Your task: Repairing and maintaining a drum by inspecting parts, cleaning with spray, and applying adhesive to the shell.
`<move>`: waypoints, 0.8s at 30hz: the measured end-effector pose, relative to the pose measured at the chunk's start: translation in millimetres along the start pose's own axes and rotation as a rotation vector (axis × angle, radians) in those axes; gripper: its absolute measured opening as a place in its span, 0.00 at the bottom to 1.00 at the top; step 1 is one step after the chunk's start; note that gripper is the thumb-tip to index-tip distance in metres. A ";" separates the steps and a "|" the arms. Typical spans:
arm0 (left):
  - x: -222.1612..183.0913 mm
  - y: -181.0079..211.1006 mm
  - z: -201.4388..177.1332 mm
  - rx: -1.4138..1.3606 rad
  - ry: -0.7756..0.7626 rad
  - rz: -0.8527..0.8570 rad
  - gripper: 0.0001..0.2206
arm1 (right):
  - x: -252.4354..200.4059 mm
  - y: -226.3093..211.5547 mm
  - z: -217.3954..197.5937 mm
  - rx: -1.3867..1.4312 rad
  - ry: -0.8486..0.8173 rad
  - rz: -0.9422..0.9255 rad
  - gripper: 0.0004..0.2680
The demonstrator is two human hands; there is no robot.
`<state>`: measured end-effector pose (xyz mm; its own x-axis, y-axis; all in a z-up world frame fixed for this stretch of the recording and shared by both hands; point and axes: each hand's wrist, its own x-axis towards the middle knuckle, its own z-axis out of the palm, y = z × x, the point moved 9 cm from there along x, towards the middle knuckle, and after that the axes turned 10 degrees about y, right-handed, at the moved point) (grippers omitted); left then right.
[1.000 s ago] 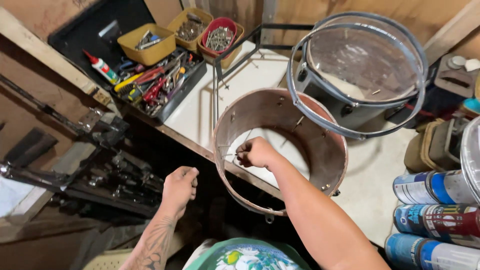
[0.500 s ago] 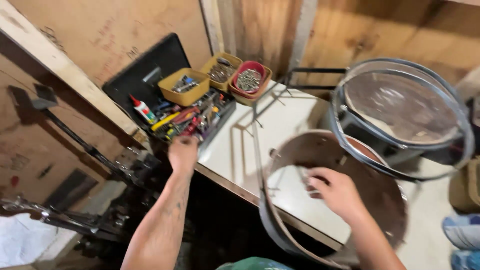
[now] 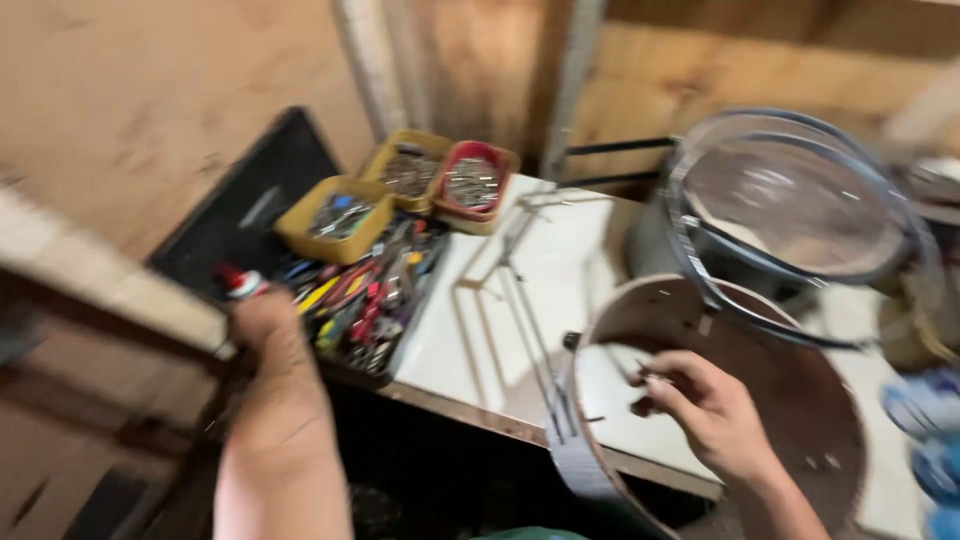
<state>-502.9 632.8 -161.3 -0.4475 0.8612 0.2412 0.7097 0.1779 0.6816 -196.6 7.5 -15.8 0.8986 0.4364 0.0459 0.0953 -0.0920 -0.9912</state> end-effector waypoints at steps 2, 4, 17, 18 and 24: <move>13.6 -8.0 24.2 -0.025 0.013 0.040 0.11 | -2.1 -8.8 3.9 0.035 -0.025 -0.029 0.07; 29.9 -19.5 32.8 0.033 0.136 0.065 0.22 | -3.7 -1.0 10.8 0.343 -0.068 0.109 0.08; -17.6 35.0 -52.4 -0.277 0.268 0.395 0.20 | -7.5 -7.9 10.2 0.581 -0.106 0.168 0.07; -30.7 49.2 -65.3 -0.313 0.273 0.545 0.19 | -7.7 -8.3 7.6 0.550 -0.088 0.131 0.07; -143.5 113.9 -128.0 -0.366 -0.012 0.835 0.25 | -10.9 -13.3 -1.1 0.454 -0.102 -0.040 0.06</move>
<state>-427.5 468.5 -29.9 0.1409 0.6474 0.7490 0.5825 -0.6660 0.4660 -207.2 3.1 -2.9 0.8491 0.5197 0.0952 -0.0886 0.3177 -0.9440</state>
